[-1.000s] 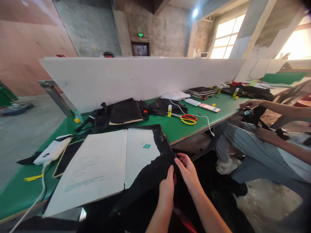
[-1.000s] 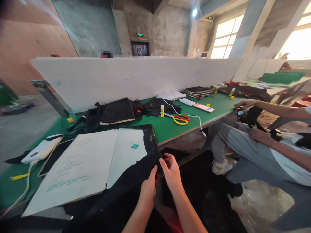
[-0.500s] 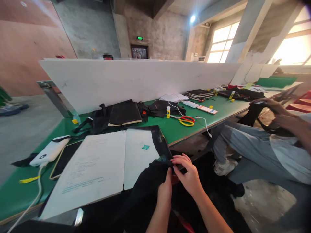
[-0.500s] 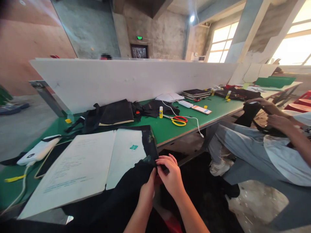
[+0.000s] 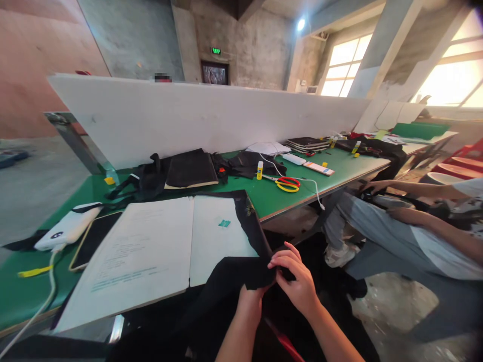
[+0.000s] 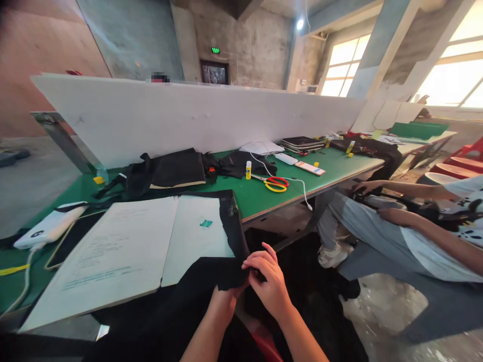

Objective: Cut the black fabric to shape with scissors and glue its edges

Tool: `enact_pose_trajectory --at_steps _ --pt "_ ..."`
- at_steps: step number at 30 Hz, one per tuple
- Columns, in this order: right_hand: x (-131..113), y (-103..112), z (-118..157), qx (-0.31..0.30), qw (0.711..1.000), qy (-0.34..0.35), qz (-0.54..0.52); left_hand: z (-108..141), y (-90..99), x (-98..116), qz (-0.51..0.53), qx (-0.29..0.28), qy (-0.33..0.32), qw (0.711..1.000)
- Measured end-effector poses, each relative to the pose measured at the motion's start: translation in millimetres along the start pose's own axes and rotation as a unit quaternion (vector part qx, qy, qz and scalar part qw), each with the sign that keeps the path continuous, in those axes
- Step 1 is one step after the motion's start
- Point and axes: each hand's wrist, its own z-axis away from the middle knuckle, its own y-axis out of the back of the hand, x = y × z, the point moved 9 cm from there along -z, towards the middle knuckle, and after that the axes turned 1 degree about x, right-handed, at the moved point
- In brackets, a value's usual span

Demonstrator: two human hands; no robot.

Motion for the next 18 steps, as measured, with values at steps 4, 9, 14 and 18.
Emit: enact_pose_trajectory --at_steps 4,9,14,18 --pt "1.0 4.2 1.9 -0.006 1.0 -0.005 -0.002 12.4 -20.5 -6.1 0.079 -0.138 0.037 0.987" --pt "9.2 5.3 7.1 -0.028 0.999 -0.029 -0.012 38.9 -17.7 -13.6 0.087 -0.137 0.075 0.984" --pt "18.1 9.4 14.6 -0.017 0.996 -0.075 -0.055 49.9 -3.4 -18.6 0.108 -0.095 0.092 0.985" --pt "59.9 18.1 27.3 0.074 0.955 -0.257 -0.131 49.2 27.0 -29.5 0.009 0.068 0.094 0.993"
